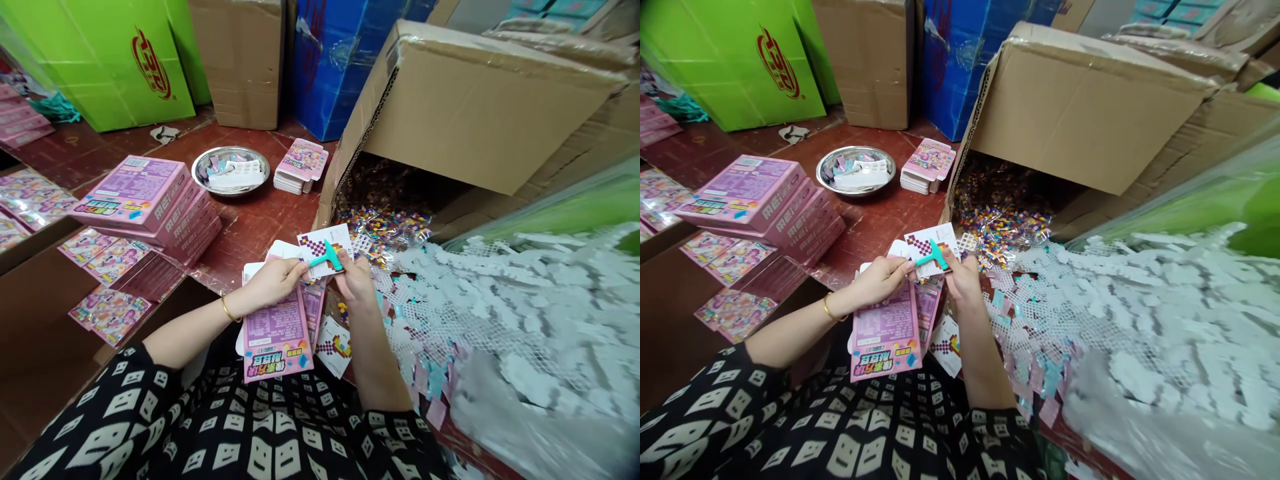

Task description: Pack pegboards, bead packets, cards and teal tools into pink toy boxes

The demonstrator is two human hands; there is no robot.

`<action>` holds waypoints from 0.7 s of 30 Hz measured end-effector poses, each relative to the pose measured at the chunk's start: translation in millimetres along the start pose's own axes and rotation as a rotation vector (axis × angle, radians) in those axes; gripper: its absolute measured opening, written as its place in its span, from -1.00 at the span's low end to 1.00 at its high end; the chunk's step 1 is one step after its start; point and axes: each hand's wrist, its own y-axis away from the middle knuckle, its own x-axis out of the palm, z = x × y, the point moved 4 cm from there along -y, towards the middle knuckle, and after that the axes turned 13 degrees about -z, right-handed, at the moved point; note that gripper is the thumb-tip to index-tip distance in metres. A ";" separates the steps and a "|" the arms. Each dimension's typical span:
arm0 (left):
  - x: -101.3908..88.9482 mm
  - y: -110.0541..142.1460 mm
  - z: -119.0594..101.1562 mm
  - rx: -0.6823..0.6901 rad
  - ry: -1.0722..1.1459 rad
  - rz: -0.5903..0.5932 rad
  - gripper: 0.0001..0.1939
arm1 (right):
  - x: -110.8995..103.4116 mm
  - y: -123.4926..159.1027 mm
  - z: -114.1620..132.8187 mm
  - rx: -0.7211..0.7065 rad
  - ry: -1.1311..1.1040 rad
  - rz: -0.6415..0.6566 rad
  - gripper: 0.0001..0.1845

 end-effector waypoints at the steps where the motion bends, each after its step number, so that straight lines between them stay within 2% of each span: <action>1: 1.6 -0.1 -2.3 -0.009 -0.013 -0.001 -0.55 | -0.5 0.7 -0.6 -0.002 -0.005 0.010 -0.20; 5: 3.5 -2.3 -5.4 -0.047 -0.030 0.004 -0.65 | -2.3 -0.2 1.2 -0.017 -0.039 0.022 -0.13; 11: 9.9 -5.6 4.5 0.099 -0.457 -0.102 -0.64 | -3.7 -5.3 1.8 0.009 0.047 -0.002 -0.20; 15: 10.6 -8.1 11.9 0.080 -0.582 -0.137 -0.54 | 1.0 -7.2 -1.4 0.014 0.095 -0.012 -0.29; 18: -1.6 -4.0 17.1 0.013 -0.613 -0.145 -0.45 | 14.8 -15.3 -5.7 0.001 0.125 0.020 -0.43; 19: -9.2 0.9 19.4 0.002 -0.608 -0.175 -0.46 | 20.0 -20.7 -7.4 0.006 0.116 0.025 -0.44; 21: -29.0 17.8 25.8 0.014 -0.584 -0.316 -0.50 | 30.2 -35.8 -11.8 0.030 0.062 0.026 -0.43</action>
